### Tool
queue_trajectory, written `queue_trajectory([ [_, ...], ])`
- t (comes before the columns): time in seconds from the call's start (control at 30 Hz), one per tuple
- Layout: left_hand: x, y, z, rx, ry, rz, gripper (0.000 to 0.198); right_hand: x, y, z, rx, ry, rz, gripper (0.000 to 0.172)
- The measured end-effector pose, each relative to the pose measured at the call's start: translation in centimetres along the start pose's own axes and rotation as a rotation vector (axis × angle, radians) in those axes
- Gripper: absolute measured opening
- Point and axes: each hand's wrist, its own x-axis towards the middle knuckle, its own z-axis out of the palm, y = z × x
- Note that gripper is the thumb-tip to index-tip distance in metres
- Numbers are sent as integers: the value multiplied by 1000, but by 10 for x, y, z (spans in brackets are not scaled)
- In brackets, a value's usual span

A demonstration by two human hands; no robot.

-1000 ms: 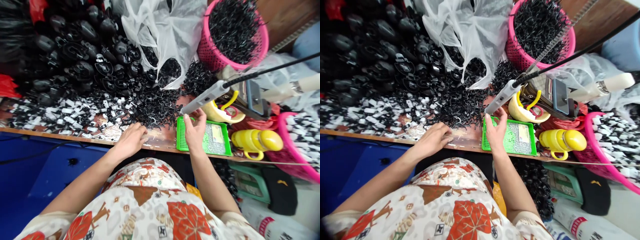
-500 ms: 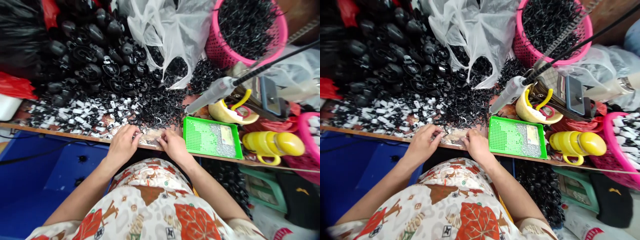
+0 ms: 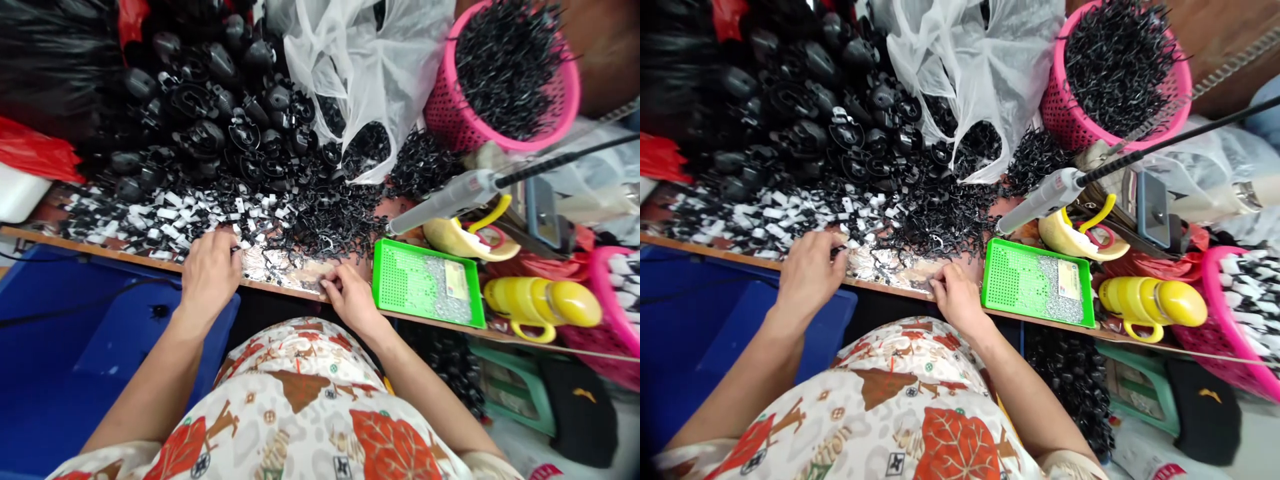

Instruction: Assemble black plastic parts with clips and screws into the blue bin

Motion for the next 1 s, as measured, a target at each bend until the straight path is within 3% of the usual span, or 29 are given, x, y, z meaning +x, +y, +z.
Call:
queue_trajectory([
  [0.07, -4, 8, 1, -342, 58, -66, 13, -2, -2, -1, 214, 66, -27, 8],
  [0.13, -9, 26, 3, -809, 33, -164, 22, -2, -10, -2, 411, 129, -41, 7],
  [0.23, -10, 62, 10, -1441, -232, -348, 33, 0, -26, 1, 584, 138, -104, 9],
  [0.33, -6, 93, 18, -1751, -376, -545, 31, 4, -38, 10, 734, 113, -130, 20],
  [0.5, 0, 112, 28, -1865, -348, -587, 29, 9, -37, 17, 787, 264, -72, 13],
  [0.63, -1, 115, 35, -1880, -286, -604, 35, 13, -32, 14, 698, 362, -152, 5],
  [0.77, -7, 118, 37, -1810, -256, -535, 34, 15, -30, 11, 804, 301, -67, 5],
  [0.93, -17, 110, 35, -1714, -390, -419, 31, 14, -29, 0, 914, 240, 42, 13],
  [1.0, -19, 106, 36, -1654, -393, -359, 36, 13, -29, -3, 926, 206, 58, 16],
])
